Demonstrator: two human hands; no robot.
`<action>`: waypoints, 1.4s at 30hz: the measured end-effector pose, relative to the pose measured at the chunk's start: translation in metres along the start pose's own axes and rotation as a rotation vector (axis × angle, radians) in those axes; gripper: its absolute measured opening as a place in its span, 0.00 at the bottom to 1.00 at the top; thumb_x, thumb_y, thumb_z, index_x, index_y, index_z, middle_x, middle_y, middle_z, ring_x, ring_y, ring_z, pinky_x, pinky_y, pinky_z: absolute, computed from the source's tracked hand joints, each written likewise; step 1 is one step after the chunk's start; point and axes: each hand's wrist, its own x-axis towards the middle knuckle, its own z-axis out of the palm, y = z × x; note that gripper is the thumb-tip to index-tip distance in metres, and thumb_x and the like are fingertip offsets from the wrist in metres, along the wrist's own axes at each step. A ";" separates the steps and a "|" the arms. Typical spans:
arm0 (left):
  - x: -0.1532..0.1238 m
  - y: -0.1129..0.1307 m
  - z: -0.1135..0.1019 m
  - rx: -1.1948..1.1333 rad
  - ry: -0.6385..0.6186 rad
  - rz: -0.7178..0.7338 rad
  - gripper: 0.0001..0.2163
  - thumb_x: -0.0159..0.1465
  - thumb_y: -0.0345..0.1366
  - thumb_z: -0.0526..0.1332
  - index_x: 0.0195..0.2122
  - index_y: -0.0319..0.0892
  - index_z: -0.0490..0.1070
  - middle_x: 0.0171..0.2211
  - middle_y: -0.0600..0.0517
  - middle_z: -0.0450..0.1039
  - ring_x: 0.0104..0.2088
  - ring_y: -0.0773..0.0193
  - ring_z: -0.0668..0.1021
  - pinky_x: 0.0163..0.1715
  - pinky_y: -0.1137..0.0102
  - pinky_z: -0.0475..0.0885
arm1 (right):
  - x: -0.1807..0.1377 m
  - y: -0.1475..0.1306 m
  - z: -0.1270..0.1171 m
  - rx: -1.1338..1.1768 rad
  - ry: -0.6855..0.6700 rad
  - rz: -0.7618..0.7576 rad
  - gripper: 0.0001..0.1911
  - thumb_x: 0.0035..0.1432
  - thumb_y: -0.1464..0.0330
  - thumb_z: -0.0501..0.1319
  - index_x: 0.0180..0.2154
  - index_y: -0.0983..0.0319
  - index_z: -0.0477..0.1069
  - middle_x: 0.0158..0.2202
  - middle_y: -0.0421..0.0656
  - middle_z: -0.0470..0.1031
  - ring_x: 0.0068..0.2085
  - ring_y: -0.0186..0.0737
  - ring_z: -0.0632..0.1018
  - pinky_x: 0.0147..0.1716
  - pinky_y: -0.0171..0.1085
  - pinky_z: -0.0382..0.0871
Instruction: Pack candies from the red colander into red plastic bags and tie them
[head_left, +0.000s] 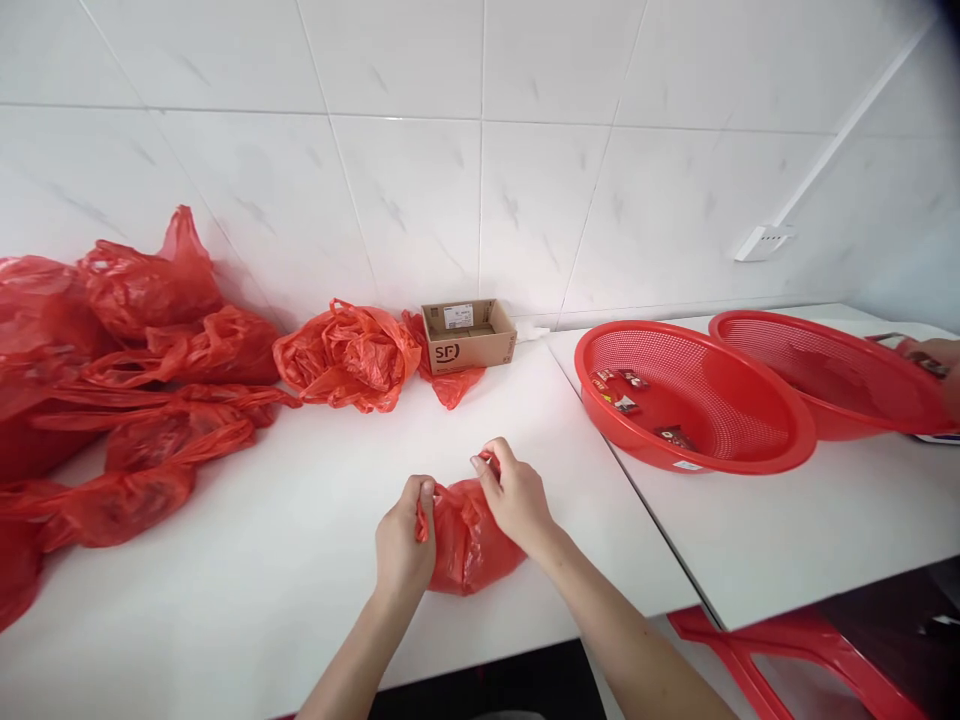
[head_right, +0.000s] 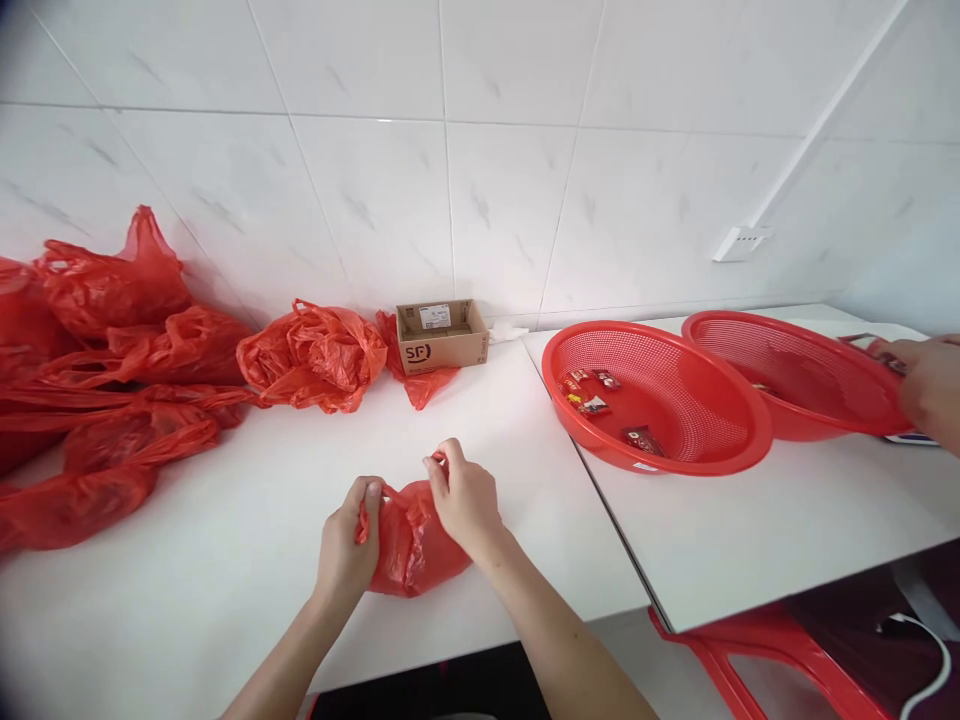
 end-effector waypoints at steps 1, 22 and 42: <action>0.004 -0.005 0.002 0.035 -0.021 0.007 0.15 0.71 0.44 0.39 0.34 0.49 0.60 0.18 0.59 0.61 0.20 0.64 0.66 0.25 0.72 0.60 | 0.004 0.007 0.001 -0.045 0.007 0.012 0.11 0.67 0.58 0.46 0.39 0.56 0.60 0.26 0.35 0.71 0.24 0.37 0.70 0.26 0.34 0.55; 0.009 -0.041 -0.014 0.244 -0.123 0.239 0.16 0.70 0.36 0.45 0.44 0.49 0.72 0.44 0.50 0.74 0.44 0.57 0.73 0.41 0.63 0.71 | 0.045 0.077 0.005 0.247 0.245 0.301 0.18 0.62 0.55 0.46 0.29 0.59 0.63 0.18 0.34 0.57 0.20 0.33 0.60 0.20 0.33 0.56; -0.050 -0.048 -0.026 0.084 -0.117 0.355 0.13 0.69 0.37 0.51 0.36 0.50 0.76 0.54 0.54 0.74 0.60 0.54 0.66 0.53 0.56 0.71 | 0.084 0.104 -0.009 0.178 0.272 0.306 0.16 0.53 0.56 0.57 0.22 0.59 0.65 0.20 0.36 0.66 0.25 0.36 0.64 0.29 0.35 0.56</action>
